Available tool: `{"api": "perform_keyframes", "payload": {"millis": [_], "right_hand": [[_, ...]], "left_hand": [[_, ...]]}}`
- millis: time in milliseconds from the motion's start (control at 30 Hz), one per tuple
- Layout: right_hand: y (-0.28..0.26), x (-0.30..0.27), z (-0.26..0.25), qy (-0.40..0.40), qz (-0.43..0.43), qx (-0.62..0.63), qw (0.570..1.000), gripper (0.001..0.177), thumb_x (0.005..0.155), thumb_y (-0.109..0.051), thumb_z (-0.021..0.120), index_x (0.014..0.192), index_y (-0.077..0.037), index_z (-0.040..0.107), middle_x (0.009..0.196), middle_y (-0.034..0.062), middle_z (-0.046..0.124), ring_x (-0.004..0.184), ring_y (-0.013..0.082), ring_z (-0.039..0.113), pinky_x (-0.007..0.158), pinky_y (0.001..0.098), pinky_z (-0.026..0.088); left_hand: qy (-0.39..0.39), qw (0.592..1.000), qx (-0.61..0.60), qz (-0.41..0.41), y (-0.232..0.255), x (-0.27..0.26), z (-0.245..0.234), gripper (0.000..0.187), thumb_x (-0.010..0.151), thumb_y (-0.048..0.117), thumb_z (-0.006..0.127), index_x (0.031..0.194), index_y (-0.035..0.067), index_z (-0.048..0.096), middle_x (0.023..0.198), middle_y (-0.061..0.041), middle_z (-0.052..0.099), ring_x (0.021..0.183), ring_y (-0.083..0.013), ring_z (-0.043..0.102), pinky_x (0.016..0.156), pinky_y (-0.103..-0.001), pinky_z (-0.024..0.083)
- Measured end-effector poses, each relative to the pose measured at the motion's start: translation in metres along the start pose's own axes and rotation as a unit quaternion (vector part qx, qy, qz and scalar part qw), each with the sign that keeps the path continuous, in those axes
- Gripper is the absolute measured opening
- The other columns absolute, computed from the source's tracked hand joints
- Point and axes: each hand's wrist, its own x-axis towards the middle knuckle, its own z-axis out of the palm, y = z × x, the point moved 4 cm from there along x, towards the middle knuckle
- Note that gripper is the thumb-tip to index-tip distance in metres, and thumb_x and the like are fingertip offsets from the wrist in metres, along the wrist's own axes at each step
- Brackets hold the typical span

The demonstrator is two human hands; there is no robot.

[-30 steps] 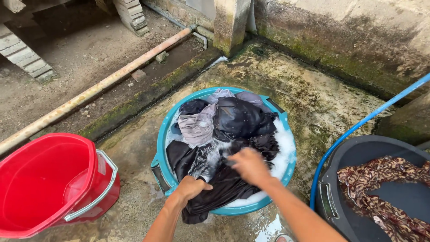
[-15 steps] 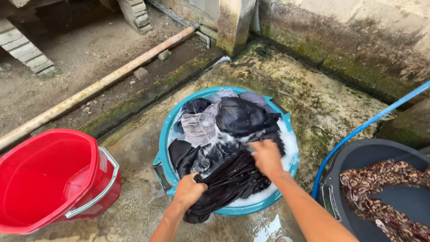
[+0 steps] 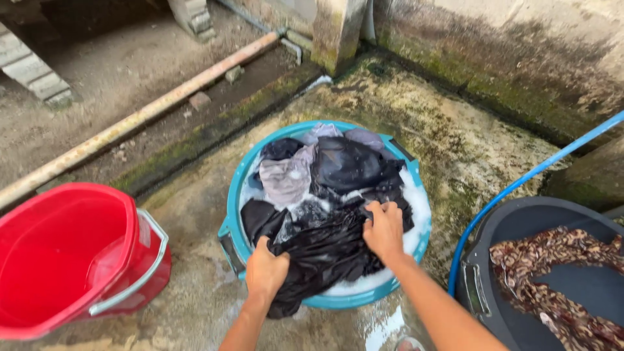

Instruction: The recorder is hand-washing various pieces of clothing in a basin with soapy water.

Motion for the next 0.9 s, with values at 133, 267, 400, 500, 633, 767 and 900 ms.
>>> {"api": "perform_keyframes", "payload": {"millis": [133,267,400,500,633,767,900], "right_hand": [[-0.100,-0.061,0.015,0.001,-0.201,-0.079,0.976,0.030,0.073,-0.007,0.071,0.104,-0.010,0.069,0.103,0.0119,0.066,0.104,0.0302,0.061,0.094,0.0429,0.049],[-0.075,-0.057,0.023,-0.184,-0.231,0.046,0.954,0.029,0.083,-0.012,0.072,0.111,-0.011,0.066,0.105,0.0147,0.062,0.098,0.0331,0.056,0.089,0.0469,0.043],[0.065,0.023,0.009,-0.034,0.213,0.297,0.930,0.023,0.098,-0.021,0.061,0.118,-0.009,0.066,0.086,0.0151,0.051,0.072,0.0350,0.038,0.065,0.0556,0.032],[-0.068,-0.034,-0.020,0.148,-0.307,-0.136,0.930,0.033,0.080,-0.012,0.071,0.112,-0.011,0.065,0.093,0.0167,0.067,0.089,0.0398,0.062,0.080,0.0494,0.050],[-0.097,-0.076,0.012,-0.071,-0.226,-0.114,0.965,0.022,0.086,-0.013,0.072,0.108,-0.015,0.069,0.094,0.0149,0.069,0.096,0.0361,0.065,0.087,0.0454,0.052],[-0.051,-0.032,-0.001,-0.197,-0.322,-0.265,0.887,0.040,0.079,-0.006,0.072,0.117,-0.016,0.069,0.106,0.0179,0.060,0.102,0.0386,0.058,0.088,0.0474,0.048],[-0.035,0.000,-0.035,0.070,-0.174,-0.227,0.956,0.034,0.082,-0.006,0.072,0.116,-0.009,0.067,0.104,0.0222,0.058,0.093,0.0408,0.056,0.081,0.0503,0.047]], "left_hand": [[0.013,0.999,0.027,0.015,-0.002,0.006,0.001,0.054,0.079,0.028,0.075,0.126,0.010,0.055,0.107,-0.024,0.071,0.106,-0.0447,0.066,0.089,-0.051,0.052],[0.058,0.996,0.060,0.008,-0.010,0.002,-0.004,0.041,0.082,0.026,0.073,0.117,0.013,0.056,0.104,-0.020,0.074,0.101,-0.0444,0.069,0.088,-0.053,0.053],[0.096,0.981,0.115,0.124,-0.014,0.007,0.010,0.041,0.081,0.027,0.074,0.113,0.011,0.053,0.111,-0.018,0.070,0.095,-0.0456,0.067,0.079,-0.055,0.053],[0.060,0.992,0.067,0.093,0.000,-0.004,0.001,0.039,0.086,0.037,0.073,0.113,0.016,0.055,0.110,-0.014,0.071,0.095,-0.0425,0.068,0.080,-0.054,0.052],[0.020,0.986,0.049,0.155,-0.014,0.001,-0.006,0.033,0.087,0.034,0.072,0.111,0.016,0.058,0.111,-0.011,0.070,0.100,-0.0395,0.067,0.079,-0.051,0.053],[-0.014,0.970,0.119,0.211,-0.008,-0.001,0.003,0.029,0.090,0.035,0.067,0.115,0.021,0.060,0.112,-0.009,0.067,0.103,-0.0370,0.067,0.083,-0.049,0.053],[-0.160,0.964,0.115,0.178,0.001,-0.004,-0.008,0.050,0.084,0.052,0.078,0.123,0.026,0.059,0.119,-0.009,0.061,0.117,-0.0322,0.062,0.098,-0.044,0.048]]}}
